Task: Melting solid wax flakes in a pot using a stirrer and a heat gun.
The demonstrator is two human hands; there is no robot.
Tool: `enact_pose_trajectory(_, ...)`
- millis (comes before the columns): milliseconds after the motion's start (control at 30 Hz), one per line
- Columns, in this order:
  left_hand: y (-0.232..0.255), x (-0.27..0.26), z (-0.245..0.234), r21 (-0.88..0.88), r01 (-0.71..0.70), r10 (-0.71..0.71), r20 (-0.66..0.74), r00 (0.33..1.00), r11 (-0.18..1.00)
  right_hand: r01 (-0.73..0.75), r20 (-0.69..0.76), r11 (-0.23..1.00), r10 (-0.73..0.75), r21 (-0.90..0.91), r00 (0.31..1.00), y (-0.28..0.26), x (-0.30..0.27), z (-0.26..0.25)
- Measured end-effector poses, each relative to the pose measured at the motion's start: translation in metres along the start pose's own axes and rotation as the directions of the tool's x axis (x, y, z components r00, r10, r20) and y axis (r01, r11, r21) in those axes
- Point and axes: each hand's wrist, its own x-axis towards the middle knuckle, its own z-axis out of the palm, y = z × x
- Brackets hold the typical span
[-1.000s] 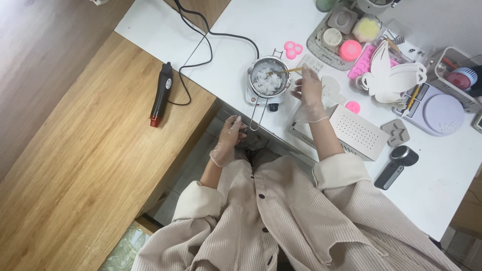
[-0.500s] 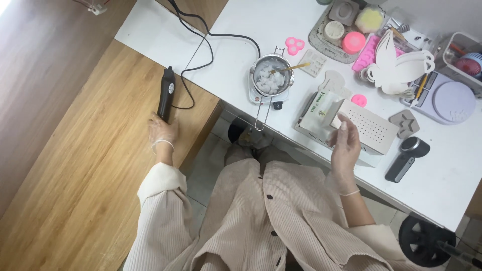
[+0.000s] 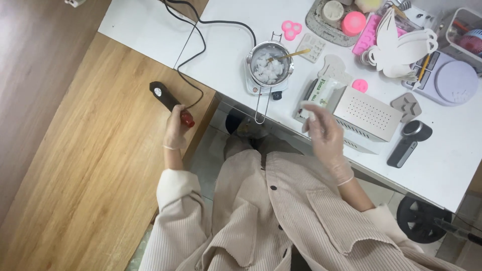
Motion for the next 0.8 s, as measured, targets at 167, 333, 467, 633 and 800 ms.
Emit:
enact_pose_trajectory(167,0.013,-0.088,0.027,-0.377,-0.192,0.234,0.07,0.97,0.906,0.025,0.272,0.999,-0.031,0.025,0.962,-0.023,-0.007,0.024)
enact_pose_trajectory(333,0.039,-0.163,0.071,-0.705,-0.144,0.424,0.24,0.873,0.694,0.186,0.491,0.982,-0.152,-0.021,0.858,-0.066,0.0,0.036)
enact_pose_trajectory(467,0.056,-0.201,0.1,-0.508,-0.312,0.524,0.353,0.775,0.803,0.364,0.374,0.931,-0.333,-0.013,0.866,-0.087,0.009,0.025)
enact_pose_trajectory(633,0.059,-0.207,0.124,0.018,-0.667,0.634,0.294,0.716,0.745,0.529,0.311,0.846,-0.487,-0.063,0.816,-0.135,0.031,0.005)
enact_pose_trajectory(800,0.052,-0.241,0.166,0.374,-0.874,0.813,0.374,0.447,0.309,0.468,0.286,0.874,-0.485,0.13,0.826,-0.14,0.043,0.026)
